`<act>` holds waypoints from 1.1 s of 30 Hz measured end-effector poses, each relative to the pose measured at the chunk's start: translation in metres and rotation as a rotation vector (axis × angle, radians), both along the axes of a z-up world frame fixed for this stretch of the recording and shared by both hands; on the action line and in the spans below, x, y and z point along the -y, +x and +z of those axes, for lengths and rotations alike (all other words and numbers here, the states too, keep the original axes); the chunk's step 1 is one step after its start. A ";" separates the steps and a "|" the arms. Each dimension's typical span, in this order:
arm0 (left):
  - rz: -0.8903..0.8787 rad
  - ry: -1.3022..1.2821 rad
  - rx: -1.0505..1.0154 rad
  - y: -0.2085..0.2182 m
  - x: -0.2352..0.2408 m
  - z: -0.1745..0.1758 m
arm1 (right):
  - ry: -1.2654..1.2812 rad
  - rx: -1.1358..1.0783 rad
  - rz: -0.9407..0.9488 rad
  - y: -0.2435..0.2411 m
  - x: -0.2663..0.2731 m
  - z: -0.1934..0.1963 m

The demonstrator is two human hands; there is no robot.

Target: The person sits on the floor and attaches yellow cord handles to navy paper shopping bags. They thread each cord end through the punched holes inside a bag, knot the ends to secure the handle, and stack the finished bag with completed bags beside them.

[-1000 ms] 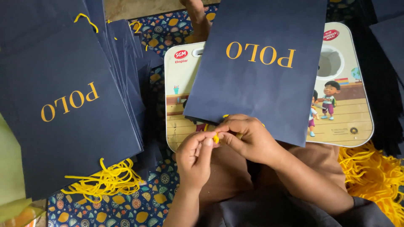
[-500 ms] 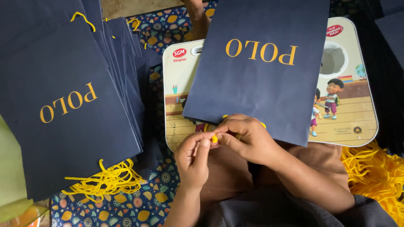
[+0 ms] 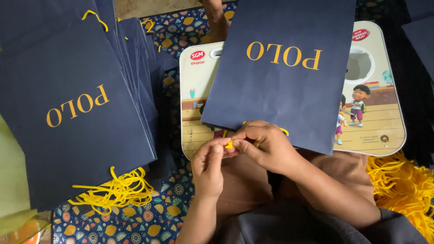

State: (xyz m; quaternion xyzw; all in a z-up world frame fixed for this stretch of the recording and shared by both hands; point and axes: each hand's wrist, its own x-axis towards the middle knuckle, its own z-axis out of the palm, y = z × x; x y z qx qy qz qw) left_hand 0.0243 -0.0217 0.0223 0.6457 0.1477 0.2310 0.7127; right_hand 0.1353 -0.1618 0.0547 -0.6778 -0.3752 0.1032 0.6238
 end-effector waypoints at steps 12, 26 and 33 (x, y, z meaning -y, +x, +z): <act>0.026 0.293 0.057 -0.003 -0.012 -0.002 | -0.143 0.257 -0.057 -0.013 -0.011 0.003; 0.093 0.295 0.151 -0.007 -0.010 -0.012 | -0.253 0.539 -0.167 -0.008 -0.018 -0.022; 0.154 0.404 -0.066 -0.015 -0.024 -0.010 | -0.176 0.239 -0.055 0.024 0.018 0.002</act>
